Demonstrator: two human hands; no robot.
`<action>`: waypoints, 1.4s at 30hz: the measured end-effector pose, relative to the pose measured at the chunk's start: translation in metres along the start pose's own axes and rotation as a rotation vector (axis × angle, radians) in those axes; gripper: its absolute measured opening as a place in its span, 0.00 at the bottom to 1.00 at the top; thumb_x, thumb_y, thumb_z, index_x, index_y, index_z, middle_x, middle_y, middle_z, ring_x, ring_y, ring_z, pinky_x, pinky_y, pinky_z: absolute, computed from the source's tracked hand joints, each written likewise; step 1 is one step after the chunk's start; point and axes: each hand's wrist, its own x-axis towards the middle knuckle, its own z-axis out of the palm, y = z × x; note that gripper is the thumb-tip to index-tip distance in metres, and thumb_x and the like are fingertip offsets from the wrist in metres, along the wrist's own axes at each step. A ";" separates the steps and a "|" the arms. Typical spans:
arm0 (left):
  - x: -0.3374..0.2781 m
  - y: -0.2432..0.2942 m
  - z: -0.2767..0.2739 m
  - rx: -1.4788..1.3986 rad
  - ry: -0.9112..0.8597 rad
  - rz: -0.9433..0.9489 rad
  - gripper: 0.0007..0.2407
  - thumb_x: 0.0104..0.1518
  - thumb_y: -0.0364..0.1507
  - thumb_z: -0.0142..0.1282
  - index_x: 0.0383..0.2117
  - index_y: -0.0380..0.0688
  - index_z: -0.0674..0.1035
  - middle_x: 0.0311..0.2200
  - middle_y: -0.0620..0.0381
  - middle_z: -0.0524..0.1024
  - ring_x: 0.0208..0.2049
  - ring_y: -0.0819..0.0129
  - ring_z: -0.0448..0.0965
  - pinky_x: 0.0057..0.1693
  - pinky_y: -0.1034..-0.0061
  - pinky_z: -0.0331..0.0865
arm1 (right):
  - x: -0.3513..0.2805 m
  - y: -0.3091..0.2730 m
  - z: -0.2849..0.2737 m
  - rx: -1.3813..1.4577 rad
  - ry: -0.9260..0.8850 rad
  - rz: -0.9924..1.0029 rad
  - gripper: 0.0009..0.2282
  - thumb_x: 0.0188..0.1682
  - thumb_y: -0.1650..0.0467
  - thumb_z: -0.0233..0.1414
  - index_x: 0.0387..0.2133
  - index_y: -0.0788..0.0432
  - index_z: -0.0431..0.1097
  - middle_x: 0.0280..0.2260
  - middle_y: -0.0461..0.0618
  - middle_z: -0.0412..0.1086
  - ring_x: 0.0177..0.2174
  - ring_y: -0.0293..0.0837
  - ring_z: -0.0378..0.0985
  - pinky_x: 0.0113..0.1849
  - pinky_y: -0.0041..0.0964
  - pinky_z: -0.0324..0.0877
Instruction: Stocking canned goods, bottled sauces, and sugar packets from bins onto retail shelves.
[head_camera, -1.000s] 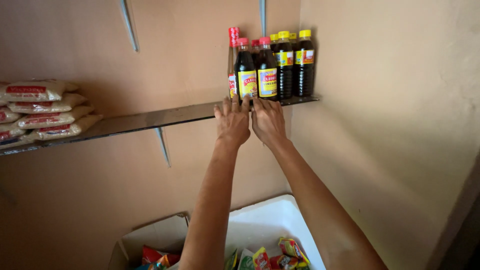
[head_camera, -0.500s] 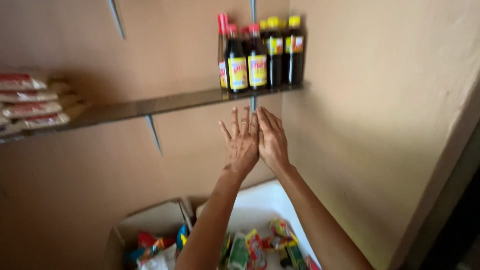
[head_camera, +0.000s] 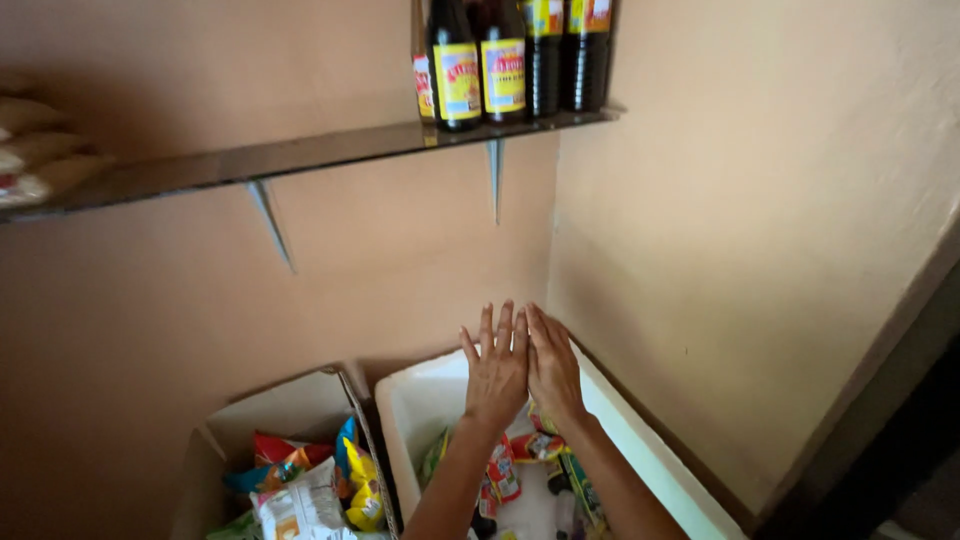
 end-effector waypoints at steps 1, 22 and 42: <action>-0.008 0.000 0.015 -0.040 0.012 -0.010 0.27 0.58 0.28 0.49 0.67 0.40 0.60 0.70 0.44 0.52 0.71 0.39 0.44 0.64 0.25 0.42 | -0.011 0.007 0.006 -0.006 -0.023 0.022 0.25 0.49 0.78 0.48 0.63 0.65 0.60 0.60 0.63 0.65 0.58 0.60 0.67 0.57 0.49 0.63; -0.184 0.015 0.143 -0.052 -0.392 -0.121 0.31 0.56 0.27 0.52 0.68 0.39 0.58 0.69 0.42 0.56 0.72 0.40 0.50 0.63 0.30 0.52 | -0.211 0.060 0.057 0.019 -0.383 0.141 0.20 0.55 0.75 0.47 0.62 0.65 0.61 0.59 0.65 0.67 0.57 0.63 0.68 0.58 0.52 0.63; -0.229 0.001 0.159 -0.194 -1.032 -0.374 0.09 0.58 0.26 0.51 0.37 0.43 0.85 0.44 0.44 0.81 0.47 0.42 0.81 0.50 0.33 0.68 | -0.346 0.171 0.051 0.766 -0.498 1.297 0.12 0.56 0.73 0.47 0.50 0.63 0.72 0.35 0.52 0.73 0.28 0.48 0.77 0.27 0.43 0.72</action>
